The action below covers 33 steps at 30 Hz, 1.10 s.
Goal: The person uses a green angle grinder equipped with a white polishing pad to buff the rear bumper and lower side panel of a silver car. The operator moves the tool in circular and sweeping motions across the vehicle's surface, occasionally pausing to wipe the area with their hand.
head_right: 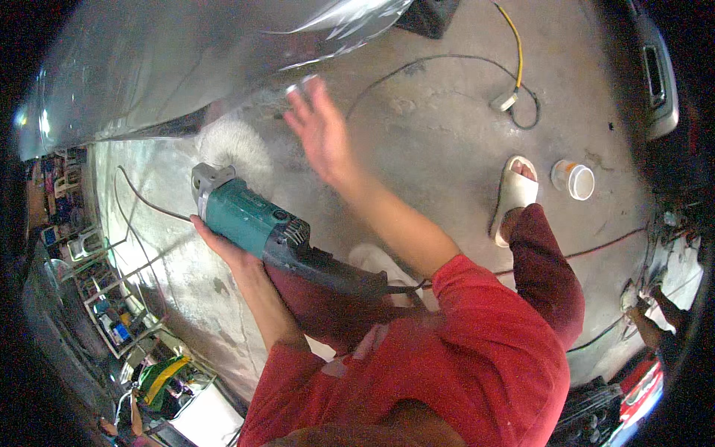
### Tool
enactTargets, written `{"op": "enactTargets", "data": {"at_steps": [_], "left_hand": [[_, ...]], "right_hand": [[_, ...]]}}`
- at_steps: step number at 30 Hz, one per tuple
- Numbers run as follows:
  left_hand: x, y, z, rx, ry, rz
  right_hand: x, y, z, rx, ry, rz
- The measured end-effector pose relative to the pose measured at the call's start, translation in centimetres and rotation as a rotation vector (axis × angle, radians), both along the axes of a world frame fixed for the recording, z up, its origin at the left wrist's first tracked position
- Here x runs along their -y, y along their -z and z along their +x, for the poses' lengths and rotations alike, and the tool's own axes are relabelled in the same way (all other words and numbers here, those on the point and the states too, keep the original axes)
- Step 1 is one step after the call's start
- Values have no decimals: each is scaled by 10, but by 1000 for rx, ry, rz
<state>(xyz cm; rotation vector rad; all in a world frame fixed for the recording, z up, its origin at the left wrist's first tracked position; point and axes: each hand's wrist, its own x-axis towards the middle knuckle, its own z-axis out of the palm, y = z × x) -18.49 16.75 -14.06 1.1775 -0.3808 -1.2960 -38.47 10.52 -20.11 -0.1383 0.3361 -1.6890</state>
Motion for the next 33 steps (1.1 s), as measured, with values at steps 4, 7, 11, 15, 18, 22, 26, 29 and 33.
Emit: {"op": "enactTargets", "data": {"at_steps": [4,7,11,15,18,22,26,29,33], "left_hand": [[1,0,6,-27,-23,11],[1,-5,8,-66,-41,0],[4,6,26,-141,-28,-6],[-3,2,36,-229,-29,-85],[-8,13,39,-215,-67,-69],[-19,-1,45,-254,-107,-43],[-20,-3,52,-274,-157,-57],[-12,13,55,-314,-120,-107],[-6,12,60,-312,-110,-111]], "right_hand": [[18,-38,-9,214,130,61],[-13,-63,30,-100,62,-104],[-7,-41,52,-1399,320,-40],[24,-13,54,-2944,226,-459],[51,18,36,-3634,400,-1013],[70,-17,14,-4237,352,-950],[48,-37,-9,-4333,88,-1041],[30,-66,-42,-4430,-296,-1194],[-2,-84,-47,-4158,-567,-953]]}}
